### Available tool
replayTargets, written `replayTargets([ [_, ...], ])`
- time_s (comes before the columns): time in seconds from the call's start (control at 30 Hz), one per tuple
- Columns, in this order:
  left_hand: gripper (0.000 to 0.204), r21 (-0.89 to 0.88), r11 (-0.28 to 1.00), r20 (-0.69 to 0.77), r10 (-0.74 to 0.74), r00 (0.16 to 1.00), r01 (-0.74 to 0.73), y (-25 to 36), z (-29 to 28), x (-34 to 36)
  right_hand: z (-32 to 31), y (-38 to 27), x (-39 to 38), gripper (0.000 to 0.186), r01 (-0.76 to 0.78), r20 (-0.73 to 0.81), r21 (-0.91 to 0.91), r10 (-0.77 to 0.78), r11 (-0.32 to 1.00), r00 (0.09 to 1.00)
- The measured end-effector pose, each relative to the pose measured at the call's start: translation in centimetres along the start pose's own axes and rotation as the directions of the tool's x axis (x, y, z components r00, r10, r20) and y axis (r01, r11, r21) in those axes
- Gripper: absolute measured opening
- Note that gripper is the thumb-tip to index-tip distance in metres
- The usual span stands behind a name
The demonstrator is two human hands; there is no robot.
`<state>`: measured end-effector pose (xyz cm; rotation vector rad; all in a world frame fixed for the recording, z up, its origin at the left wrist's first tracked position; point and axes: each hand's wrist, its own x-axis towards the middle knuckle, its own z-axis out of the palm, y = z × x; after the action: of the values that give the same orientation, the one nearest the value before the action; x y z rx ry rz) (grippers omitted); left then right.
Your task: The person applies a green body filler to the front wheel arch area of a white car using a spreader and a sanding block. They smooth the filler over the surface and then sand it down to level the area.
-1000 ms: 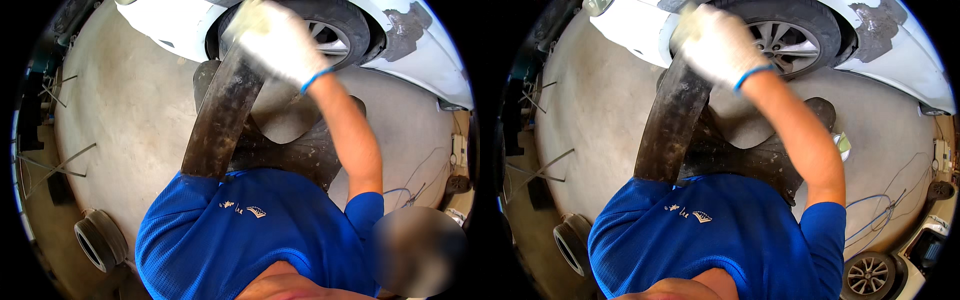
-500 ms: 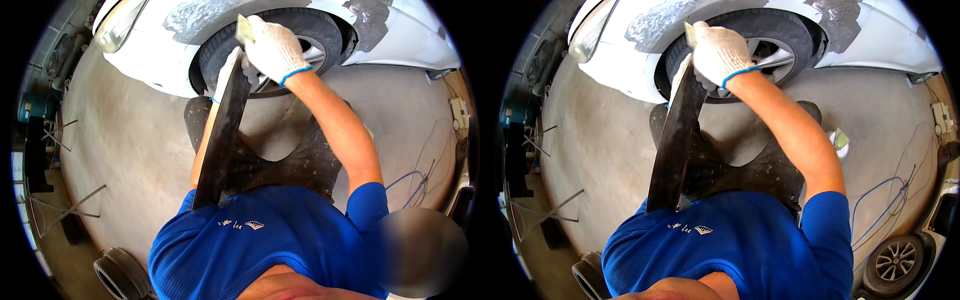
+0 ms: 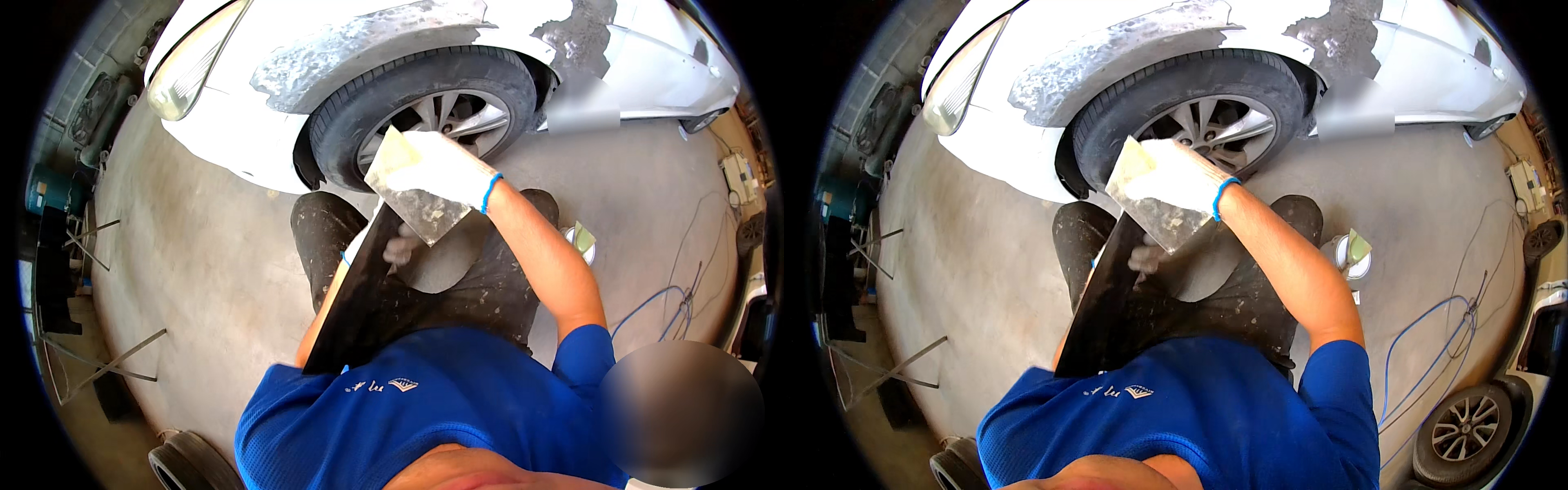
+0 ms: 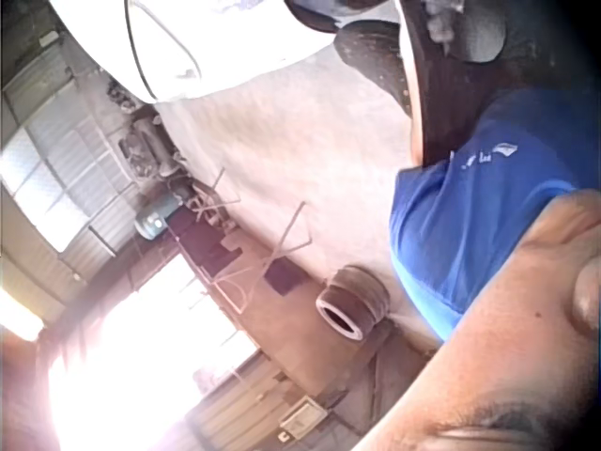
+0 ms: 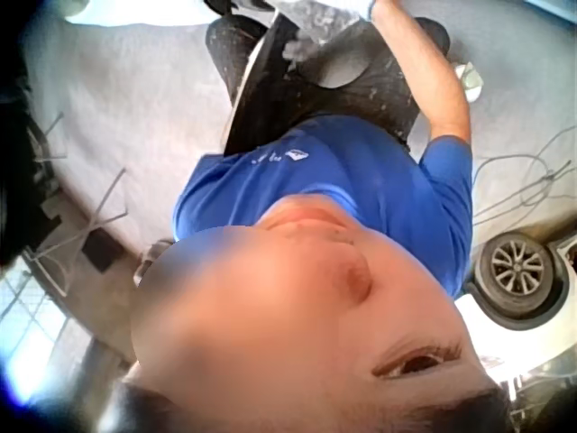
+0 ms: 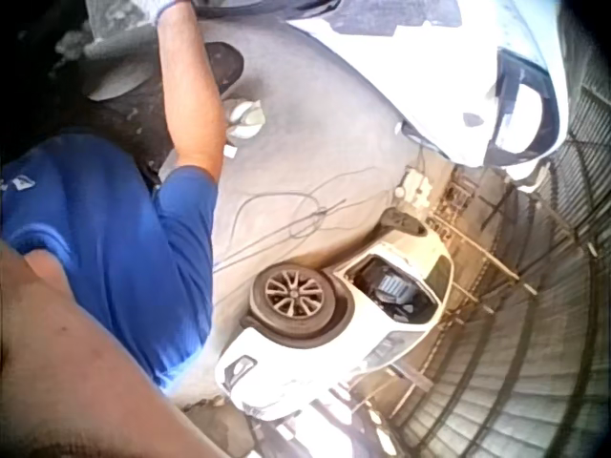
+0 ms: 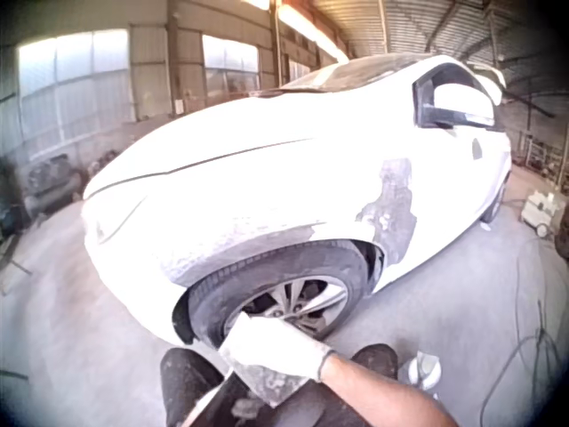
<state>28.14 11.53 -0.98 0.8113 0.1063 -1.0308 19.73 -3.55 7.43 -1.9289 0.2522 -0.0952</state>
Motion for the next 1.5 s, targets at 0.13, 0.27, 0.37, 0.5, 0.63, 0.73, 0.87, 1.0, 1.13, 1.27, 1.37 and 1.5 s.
replayTargets([
  [0.13, 0.033, 0.045, 0.998, -0.076, -0.034, 0.997, 0.037, -0.1, 0.3, -0.3, 1.5, -0.1, -0.9, 0.04, -0.058, 0.016, 0.033, 0.058, 0.998, 0.998],
  [0.27, 0.031, 0.176, 0.978, -0.116, -0.092, 0.989, 0.112, 1.1, 1.4, 1.3, 3.5, -0.1, -1.0, 0.045, 0.105, 0.048, 0.009, -0.105, 0.994, 0.993],
  [0.37, 0.052, 0.437, 0.863, -0.169, -0.198, 0.966, 0.253, 3.1, 1.3, 3.5, 5.8, -2.5, -4.0, 0.051, 0.115, 0.147, 0.005, -0.114, 0.993, 0.983],
  [0.5, 0.037, 0.368, 0.925, 0.068, 0.077, 0.995, -0.096, 3.1, 0.8, 5.5, 9.7, -4.1, -10.3, 0.053, 0.118, 0.275, -0.092, -0.088, 0.989, 0.957],
  [0.63, 0.035, 0.393, 0.889, 0.047, 0.236, 0.97, -0.236, 3.5, 1.4, 6.7, 9.3, -2.2, -13.1, 0.05, 0.119, 0.194, 0.08, -0.132, 0.99, 0.972],
  [0.73, 0.029, 0.194, 0.927, 0.17, 0.292, 0.941, -0.322, 5.1, 1.9, 4.9, 4.5, 0.1, -13.0, 0.039, 0.127, -0.144, 0.179, -0.102, 0.976, 0.984],
  [0.87, 0.03, 0.129, 0.725, 0.19, 0.651, 0.735, -0.676, 6.7, 4.3, 2.5, 4.0, 5.4, -12.7, 0.031, -0.016, -0.27, 0.844, 0.45, 0.537, 0.851],
  [1.0, 0.025, 0.078, 0.608, 0.213, 0.764, 0.609, -0.79, 6.8, 5.7, -0.1, 6.0, 7.9, -9.8, 0.024, -0.041, -0.096, 0.967, 0.509, 0.252, 0.855],
  [1.13, 0.022, 0.322, 0.475, 0.229, 0.801, 0.554, -0.819, 5.6, 5.3, -1.0, 5.7, 6.6, -6.4, 0.025, -0.013, -0.101, 0.959, 0.383, 0.284, 0.918],
  [1.27, 0.026, 0.207, 0.52, 0.086, 0.834, 0.545, -0.828, 7.6, 4.8, -1.7, 5.0, 3.9, -6.7, 0.029, -0.008, -0.187, 0.871, 0.348, 0.491, 0.919],
  [1.37, 0.033, 0.197, 0.555, 0.111, 0.806, 0.581, -0.808, 8.3, 3.7, -1.7, 3.7, 4.9, -7.2, 0.032, 0.027, -0.236, 0.899, 0.432, 0.438, 0.87],
  [1.5, 0.027, 0.271, 0.541, 0.185, 0.782, 0.595, -0.796, 6.7, 3.5, -1.8, 5.2, 8.5, -5.7, 0.026, 0.003, -0.121, 0.963, 0.425, 0.269, 0.897],
])
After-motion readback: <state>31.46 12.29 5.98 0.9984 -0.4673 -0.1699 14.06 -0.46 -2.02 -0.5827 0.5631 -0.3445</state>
